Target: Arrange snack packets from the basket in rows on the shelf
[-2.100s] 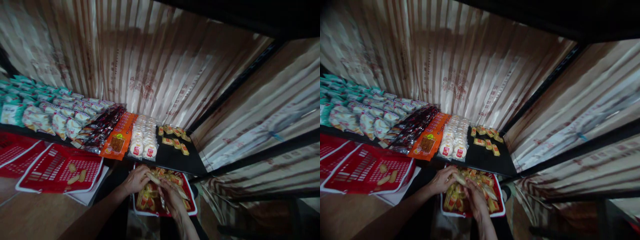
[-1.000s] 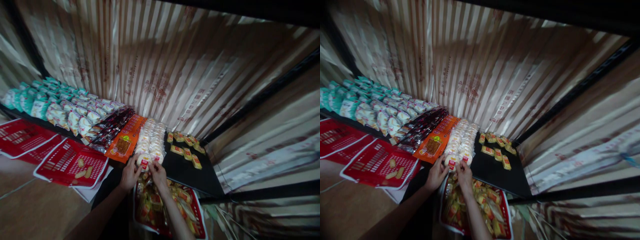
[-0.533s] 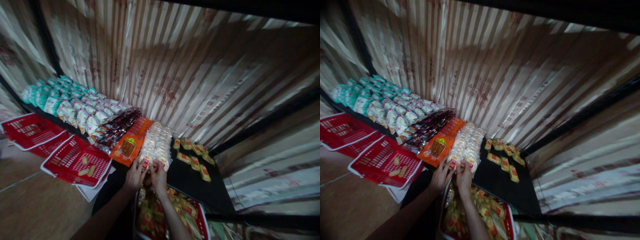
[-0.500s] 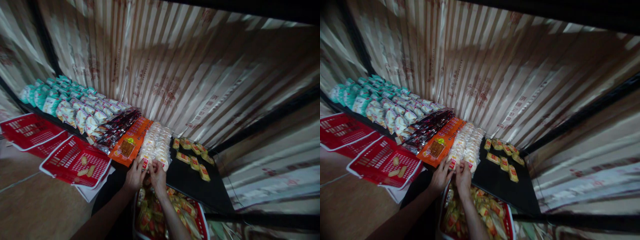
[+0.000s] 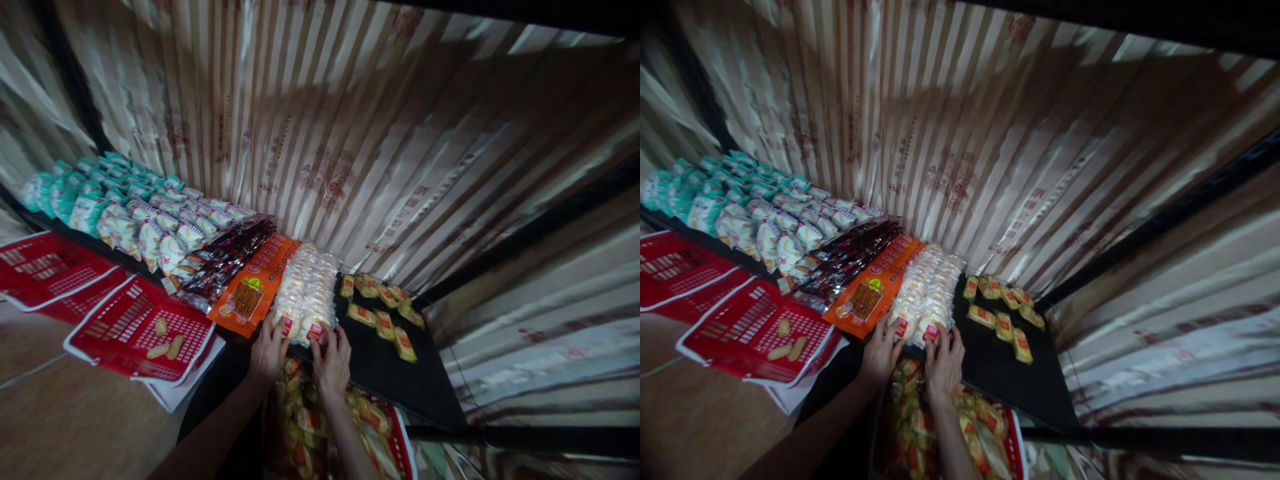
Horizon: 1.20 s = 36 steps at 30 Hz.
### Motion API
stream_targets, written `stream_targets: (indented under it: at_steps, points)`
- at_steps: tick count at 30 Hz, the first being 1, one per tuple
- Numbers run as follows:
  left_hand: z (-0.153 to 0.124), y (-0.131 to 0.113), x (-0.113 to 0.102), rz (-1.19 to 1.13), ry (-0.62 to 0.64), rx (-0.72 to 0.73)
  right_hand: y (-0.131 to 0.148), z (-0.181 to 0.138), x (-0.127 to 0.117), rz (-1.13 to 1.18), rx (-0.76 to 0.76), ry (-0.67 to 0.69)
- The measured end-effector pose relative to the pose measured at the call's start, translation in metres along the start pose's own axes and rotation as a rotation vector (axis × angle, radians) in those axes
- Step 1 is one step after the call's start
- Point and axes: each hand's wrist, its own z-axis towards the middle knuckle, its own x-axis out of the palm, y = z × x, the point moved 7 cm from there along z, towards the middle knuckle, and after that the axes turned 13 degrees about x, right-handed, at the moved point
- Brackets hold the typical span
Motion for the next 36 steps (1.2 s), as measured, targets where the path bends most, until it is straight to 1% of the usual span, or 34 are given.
stream_targets:
  at_steps: [3, 6, 9, 13, 16, 18, 20, 22, 24, 26, 28, 30, 32, 34, 36]
  points:
    - [0.001, -0.001, 0.001, 0.016, 0.004, 0.008, -0.006, 0.001, 0.010, 0.041, 0.046, 0.059]
    - [0.002, -0.002, -0.001, -0.004, 0.006, 0.016, -0.006, 0.000, 0.012, 0.080, 0.048, 0.085]
    - [0.000, -0.003, -0.004, -0.037, 0.008, 0.021, -0.006, -0.003, 0.005, 0.150, 0.025, 0.077]
    - [-0.002, -0.005, -0.008, -0.063, 0.011, 0.031, -0.016, -0.015, -0.017, 0.273, -0.023, 0.007]
    - [-0.004, -0.006, -0.009, -0.053, 0.019, 0.028, -0.040, -0.029, -0.033, 0.296, -0.029, -0.033]
    - [-0.006, -0.006, -0.009, -0.040, 0.034, 0.018, -0.064, -0.037, -0.042, 0.265, -0.002, -0.032]
    - [-0.008, -0.005, -0.010, -0.035, 0.040, 0.017, -0.095, -0.044, -0.049, 0.190, 0.060, 0.012]
    - [-0.010, -0.008, -0.011, -0.043, 0.043, 0.058, -0.128, -0.051, -0.056, 0.092, 0.141, 0.069]
    - [-0.012, -0.015, -0.011, -0.064, 0.065, 0.155, -0.158, -0.058, -0.062, -0.001, 0.206, 0.148]
    - [-0.015, -0.024, -0.010, -0.088, 0.114, 0.278, -0.182, -0.064, -0.064, -0.084, 0.259, 0.267]
    - [-0.020, -0.033, -0.006, -0.115, 0.190, 0.370, -0.201, -0.071, -0.063, -0.161, 0.298, 0.386]
    - [-0.025, -0.040, -0.002, -0.133, 0.272, 0.406, -0.211, -0.078, -0.061, -0.207, 0.297, 0.463]
    - [-0.031, -0.046, 0.002, -0.139, 0.335, 0.411, -0.212, -0.083, -0.058, -0.222, 0.248, 0.495]
    - [-0.038, -0.052, 0.005, -0.141, 0.370, 0.416, -0.209, -0.086, -0.057, -0.221, 0.197, 0.496]
    - [-0.045, -0.058, 0.009, -0.152, 0.395, 0.425, -0.205, -0.088, -0.059, -0.217, 0.184, 0.471]
